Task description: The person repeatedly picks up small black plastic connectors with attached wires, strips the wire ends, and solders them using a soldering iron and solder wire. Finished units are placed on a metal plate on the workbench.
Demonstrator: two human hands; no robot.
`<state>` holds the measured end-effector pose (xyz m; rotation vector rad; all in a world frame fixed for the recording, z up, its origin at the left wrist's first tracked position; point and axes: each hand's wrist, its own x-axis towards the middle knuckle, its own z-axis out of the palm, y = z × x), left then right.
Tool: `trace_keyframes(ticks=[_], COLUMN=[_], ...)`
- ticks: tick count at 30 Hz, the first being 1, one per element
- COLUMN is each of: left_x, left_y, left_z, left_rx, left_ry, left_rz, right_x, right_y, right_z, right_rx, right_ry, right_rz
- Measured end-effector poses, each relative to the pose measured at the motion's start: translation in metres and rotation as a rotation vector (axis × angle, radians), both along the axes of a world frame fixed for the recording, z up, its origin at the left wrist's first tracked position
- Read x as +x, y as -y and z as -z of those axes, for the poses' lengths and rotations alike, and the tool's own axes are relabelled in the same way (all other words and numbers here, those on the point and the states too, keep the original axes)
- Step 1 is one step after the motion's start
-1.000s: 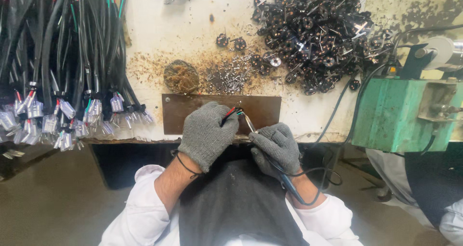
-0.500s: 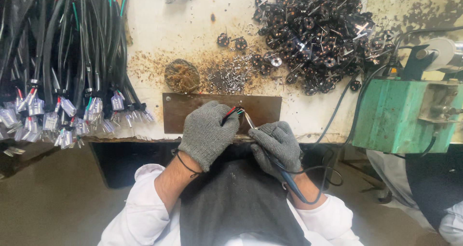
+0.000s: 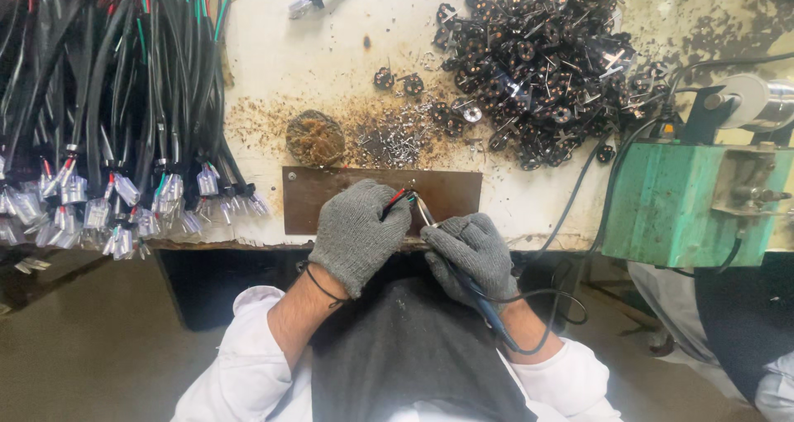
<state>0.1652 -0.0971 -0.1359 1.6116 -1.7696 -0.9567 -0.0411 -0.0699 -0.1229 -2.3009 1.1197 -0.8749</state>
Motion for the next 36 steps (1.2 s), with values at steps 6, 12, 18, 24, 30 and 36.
trace_keyframes(ticks=[6,12,18,24,30,36], left_x=[0.0006,0.0005,0.0014,0.0017,0.0007,0.0014], left_y=[-0.0007,0.0008,0.0002,0.0,0.0009,-0.0005], left_z=[0.0024,0.0016,0.0017,-0.0022,0.0002,0.0034], left_rx=[-0.015,-0.021,-0.025,0.011,-0.004,-0.032], left_ry=[-0.01,-0.002,-0.003,-0.018,-0.01,-0.009], left_rz=[-0.007,0.004,0.011,0.005,0.001,0.015], right_x=[0.0007,-0.0005,0.0009,0.001,0.0027,0.001], right_y=[0.002,-0.0011,-0.0015,-0.0047,-0.0001,-0.0008], right_z=[0.0009,0.0,0.0038,-0.0016,-0.0038,-0.003], right_rx=[-0.026,0.016,0.024,0.089,0.073,0.106], right_ry=[-0.002,0.041,0.004,0.093,0.04,0.074], right_rz=[-0.049,0.031,0.035,0.111,0.076,0.075])
